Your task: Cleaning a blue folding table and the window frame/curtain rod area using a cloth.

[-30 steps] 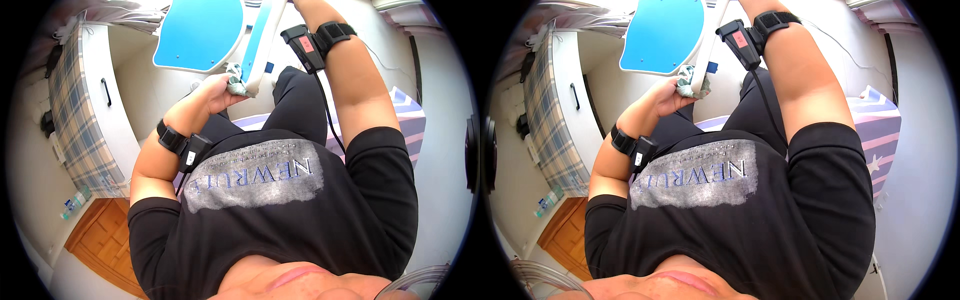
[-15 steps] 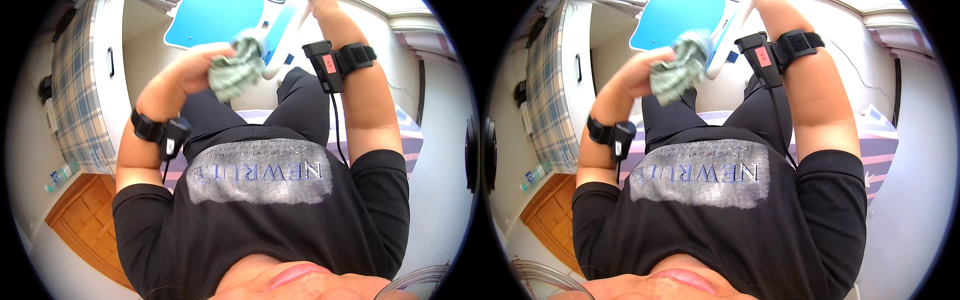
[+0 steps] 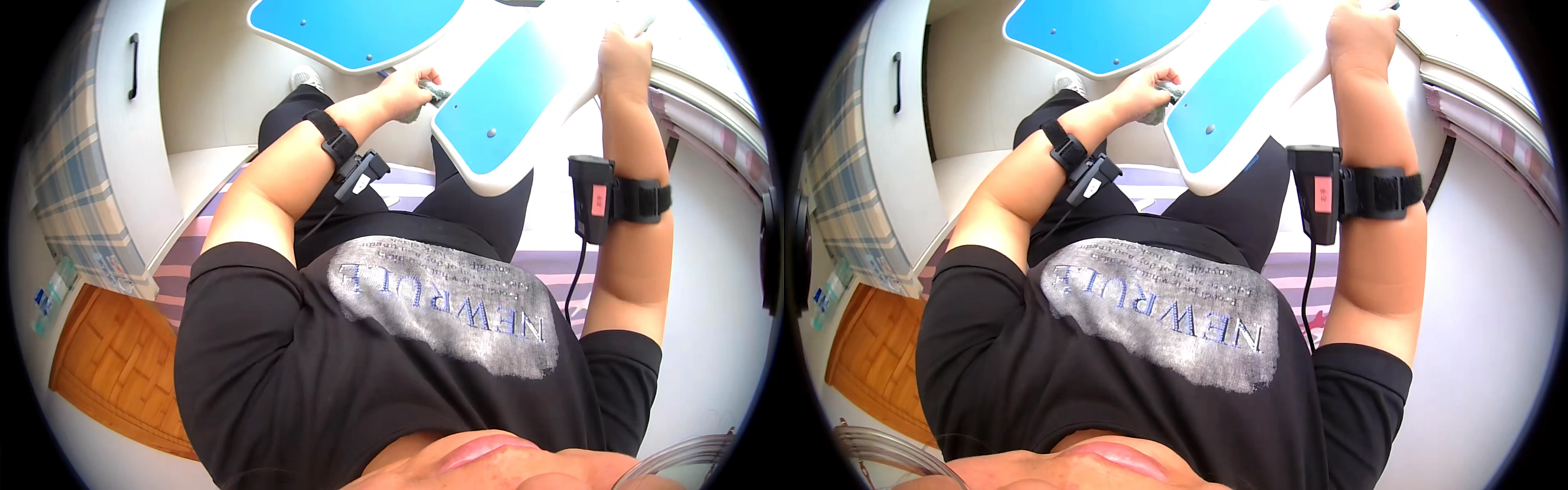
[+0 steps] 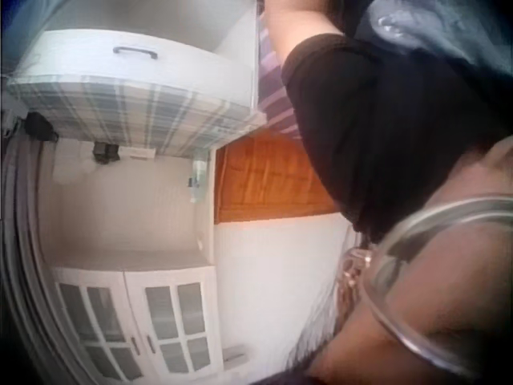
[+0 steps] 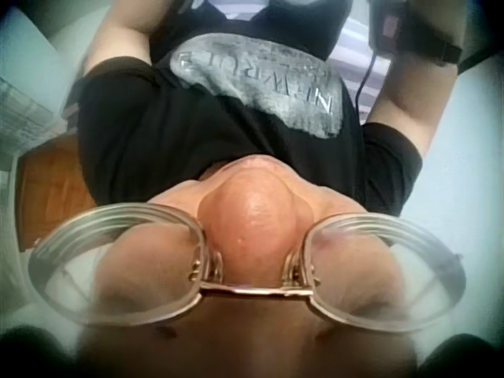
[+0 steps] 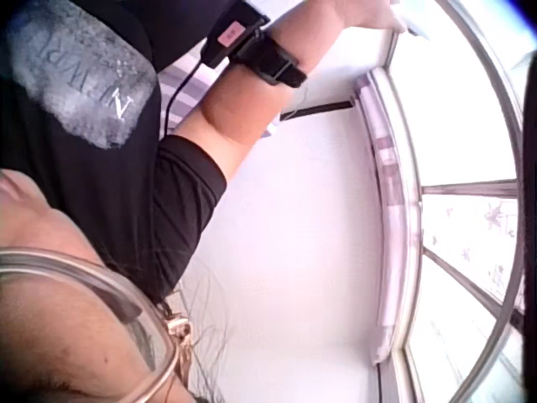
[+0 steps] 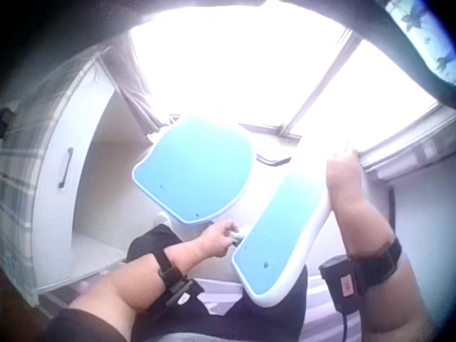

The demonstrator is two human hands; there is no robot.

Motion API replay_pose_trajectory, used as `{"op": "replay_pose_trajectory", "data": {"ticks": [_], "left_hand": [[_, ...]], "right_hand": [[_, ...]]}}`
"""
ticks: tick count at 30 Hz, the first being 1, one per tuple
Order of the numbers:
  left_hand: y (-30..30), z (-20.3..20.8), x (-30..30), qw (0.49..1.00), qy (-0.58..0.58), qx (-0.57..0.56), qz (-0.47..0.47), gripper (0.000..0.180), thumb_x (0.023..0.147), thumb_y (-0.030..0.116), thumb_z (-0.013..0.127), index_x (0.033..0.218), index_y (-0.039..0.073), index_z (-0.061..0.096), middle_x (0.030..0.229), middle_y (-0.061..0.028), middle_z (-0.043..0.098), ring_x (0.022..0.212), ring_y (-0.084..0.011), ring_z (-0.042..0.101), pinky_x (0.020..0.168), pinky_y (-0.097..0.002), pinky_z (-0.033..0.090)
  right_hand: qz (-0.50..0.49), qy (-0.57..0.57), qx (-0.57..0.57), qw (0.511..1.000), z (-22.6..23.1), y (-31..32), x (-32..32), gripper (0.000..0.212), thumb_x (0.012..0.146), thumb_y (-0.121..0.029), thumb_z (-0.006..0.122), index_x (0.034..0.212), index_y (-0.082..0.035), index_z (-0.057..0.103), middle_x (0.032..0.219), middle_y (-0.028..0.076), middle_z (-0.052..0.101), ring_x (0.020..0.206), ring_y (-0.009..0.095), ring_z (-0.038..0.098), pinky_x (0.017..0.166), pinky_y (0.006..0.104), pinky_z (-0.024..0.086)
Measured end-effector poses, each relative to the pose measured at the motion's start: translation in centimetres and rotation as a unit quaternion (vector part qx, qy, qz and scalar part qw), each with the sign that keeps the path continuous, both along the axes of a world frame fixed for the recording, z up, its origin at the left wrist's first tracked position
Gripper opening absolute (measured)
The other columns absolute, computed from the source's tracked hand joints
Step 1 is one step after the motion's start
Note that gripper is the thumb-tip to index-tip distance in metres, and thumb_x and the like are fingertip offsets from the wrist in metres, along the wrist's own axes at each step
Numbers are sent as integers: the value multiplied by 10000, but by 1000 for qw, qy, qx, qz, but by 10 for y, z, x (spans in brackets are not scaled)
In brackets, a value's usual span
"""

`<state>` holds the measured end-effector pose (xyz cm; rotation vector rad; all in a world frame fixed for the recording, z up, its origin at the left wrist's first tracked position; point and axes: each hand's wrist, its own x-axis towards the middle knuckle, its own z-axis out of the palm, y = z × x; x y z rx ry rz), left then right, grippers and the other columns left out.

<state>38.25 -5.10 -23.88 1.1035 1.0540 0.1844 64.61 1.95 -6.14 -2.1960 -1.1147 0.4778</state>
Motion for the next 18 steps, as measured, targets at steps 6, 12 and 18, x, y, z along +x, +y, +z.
{"op": "replay_pose_trajectory", "data": {"ticks": [6, 12, 18], "left_hand": [[-17, -45, -8, 947, 113, 302, 13, 158, 767, 57, 607, 919, 78, 570, 854, -116, 603, 819, -302, 596, 733, -368, 478], [9, -48, -17, 976, 122, 177, -25, 172, 764, 4, 562, 920, 67, 597, 962, -162, 624, 765, -348, 623, 645, -415, 508], [-7, -33, -8, 983, 39, 175, -47, 182, 780, 38, 620, 956, 80, 597, 884, -94, 605, 780, -204, 608, 665, -340, 482]], "right_hand": [[-21, 62, 1, 998, 1, 1, -15, 505, 841, -215, 523, 1185, 149, 453, 1057, 220, 579, 938, 268, 602, 792, 356, 494], [-25, 15, -3, 1000, 1, -2, -3, 512, 843, -236, 530, 1189, 135, 459, 1034, 194, 585, 936, 257, 594, 814, 347, 483], [-35, -11, -39, 999, 9, -1, -12, 513, 852, -270, 536, 1186, 114, 471, 1030, 172, 587, 916, 243, 586, 802, 341, 474]]}}
